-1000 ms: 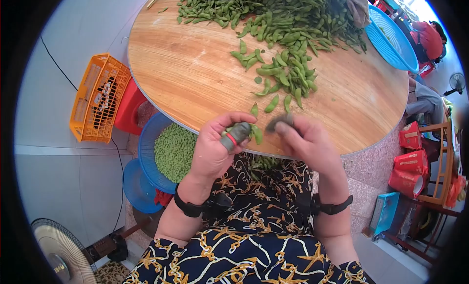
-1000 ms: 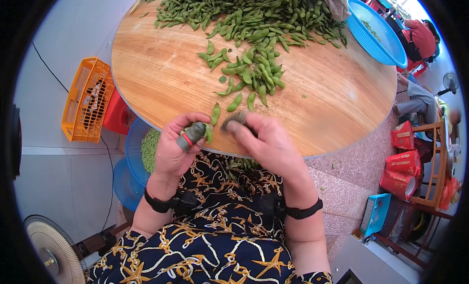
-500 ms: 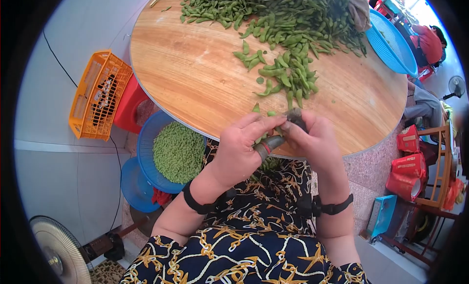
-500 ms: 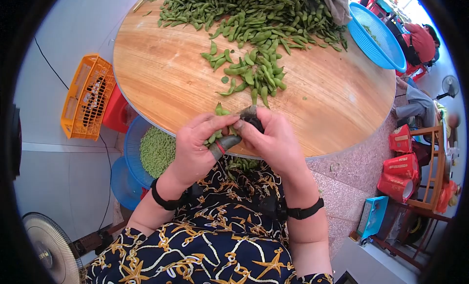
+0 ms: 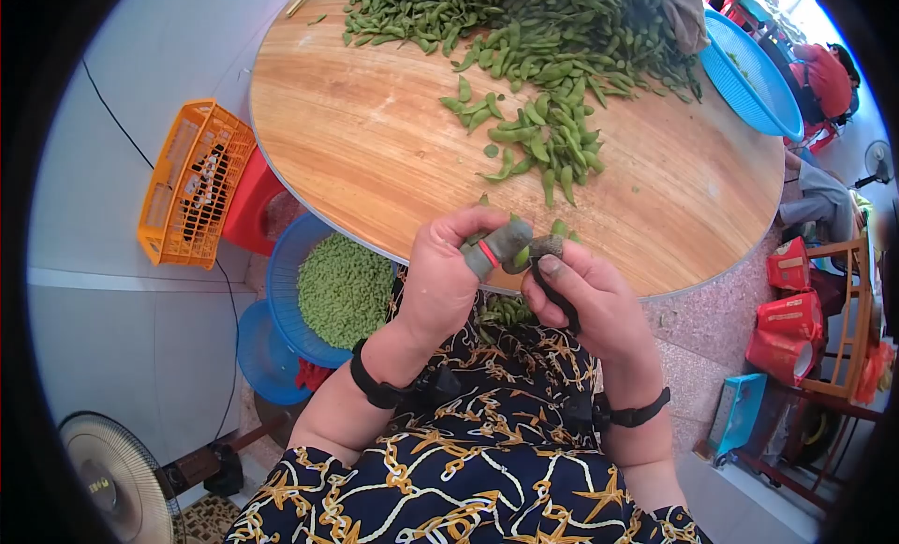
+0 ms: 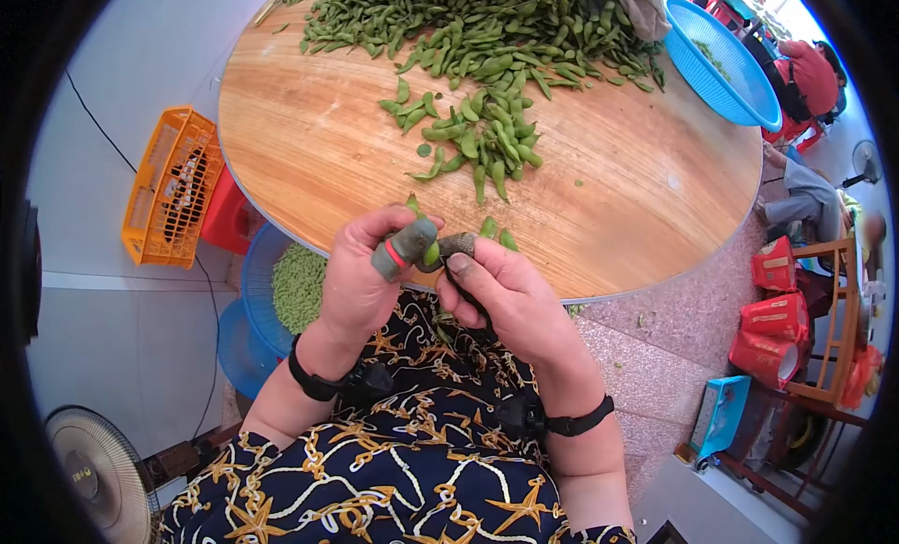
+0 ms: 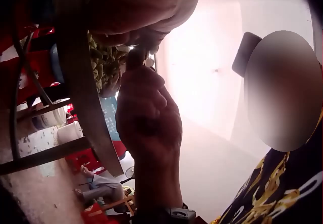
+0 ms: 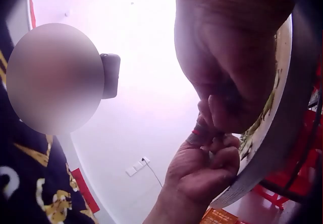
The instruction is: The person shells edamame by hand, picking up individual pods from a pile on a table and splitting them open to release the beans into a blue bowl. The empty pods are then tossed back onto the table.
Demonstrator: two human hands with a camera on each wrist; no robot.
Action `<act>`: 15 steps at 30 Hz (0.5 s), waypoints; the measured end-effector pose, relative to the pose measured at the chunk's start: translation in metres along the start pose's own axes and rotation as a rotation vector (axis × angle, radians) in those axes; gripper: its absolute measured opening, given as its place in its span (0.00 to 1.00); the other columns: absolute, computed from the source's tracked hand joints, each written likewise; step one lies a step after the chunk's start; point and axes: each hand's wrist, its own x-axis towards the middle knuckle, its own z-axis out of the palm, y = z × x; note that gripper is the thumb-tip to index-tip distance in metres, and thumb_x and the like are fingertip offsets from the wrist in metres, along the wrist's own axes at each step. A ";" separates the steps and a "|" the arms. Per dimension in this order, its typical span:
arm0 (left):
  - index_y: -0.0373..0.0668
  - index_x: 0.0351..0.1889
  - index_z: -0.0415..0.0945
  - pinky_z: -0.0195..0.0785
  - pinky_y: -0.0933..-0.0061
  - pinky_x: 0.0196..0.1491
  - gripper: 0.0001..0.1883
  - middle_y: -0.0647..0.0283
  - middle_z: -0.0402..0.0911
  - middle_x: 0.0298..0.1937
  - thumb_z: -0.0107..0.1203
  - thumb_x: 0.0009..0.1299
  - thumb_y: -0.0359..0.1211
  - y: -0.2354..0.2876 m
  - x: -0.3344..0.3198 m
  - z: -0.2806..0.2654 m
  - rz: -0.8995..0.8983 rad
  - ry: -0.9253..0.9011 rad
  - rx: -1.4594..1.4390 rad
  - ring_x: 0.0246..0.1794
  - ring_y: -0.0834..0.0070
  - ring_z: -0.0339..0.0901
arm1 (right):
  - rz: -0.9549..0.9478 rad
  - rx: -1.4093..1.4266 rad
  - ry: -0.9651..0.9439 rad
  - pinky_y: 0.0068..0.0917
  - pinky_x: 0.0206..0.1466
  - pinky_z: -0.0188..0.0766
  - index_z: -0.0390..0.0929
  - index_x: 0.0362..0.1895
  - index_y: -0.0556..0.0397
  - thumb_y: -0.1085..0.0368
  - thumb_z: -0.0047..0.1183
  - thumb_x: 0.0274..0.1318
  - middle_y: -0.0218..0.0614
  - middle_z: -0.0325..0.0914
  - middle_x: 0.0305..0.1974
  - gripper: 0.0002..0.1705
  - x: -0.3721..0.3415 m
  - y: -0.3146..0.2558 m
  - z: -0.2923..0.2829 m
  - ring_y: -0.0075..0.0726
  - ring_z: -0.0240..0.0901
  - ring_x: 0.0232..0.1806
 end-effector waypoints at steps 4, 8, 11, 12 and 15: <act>0.40 0.37 0.76 0.63 0.88 0.29 0.07 0.61 0.80 0.36 0.57 0.62 0.30 -0.005 0.000 -0.001 0.043 -0.005 0.083 0.32 0.82 0.75 | 0.052 0.029 -0.031 0.11 0.19 0.50 0.70 0.33 0.54 0.64 0.38 0.64 0.24 0.67 0.22 0.10 -0.001 -0.001 -0.001 0.12 0.55 0.18; 0.38 0.34 0.75 0.64 0.87 0.29 0.07 0.65 0.78 0.31 0.55 0.64 0.33 0.007 -0.003 0.002 -0.209 -0.113 -0.191 0.29 0.83 0.74 | 0.116 0.197 -0.083 0.10 0.17 0.48 0.70 0.33 0.53 0.64 0.40 0.63 0.23 0.66 0.21 0.09 -0.001 0.002 0.000 0.12 0.54 0.16; 0.38 0.34 0.74 0.64 0.87 0.29 0.08 0.68 0.76 0.29 0.55 0.64 0.33 0.010 -0.003 0.004 -0.257 -0.123 -0.169 0.27 0.85 0.72 | 0.065 -0.055 0.012 0.13 0.18 0.51 0.71 0.32 0.54 0.66 0.42 0.61 0.23 0.67 0.19 0.08 -0.001 0.000 0.002 0.14 0.56 0.17; 0.39 0.34 0.74 0.63 0.87 0.29 0.08 0.70 0.75 0.29 0.56 0.63 0.33 0.010 -0.004 0.006 -0.265 -0.114 -0.104 0.27 0.86 0.71 | 0.066 -0.056 0.012 0.13 0.18 0.51 0.71 0.32 0.54 0.66 0.42 0.61 0.23 0.67 0.19 0.08 -0.002 0.001 0.003 0.14 0.56 0.17; 0.39 0.36 0.73 0.62 0.89 0.30 0.08 0.72 0.73 0.29 0.58 0.62 0.31 0.008 -0.005 0.014 -0.066 -0.059 0.320 0.27 0.88 0.68 | -0.150 -0.500 0.167 0.17 0.19 0.54 0.71 0.28 0.56 0.67 0.44 0.58 0.24 0.68 0.18 0.07 -0.001 0.002 0.007 0.15 0.59 0.18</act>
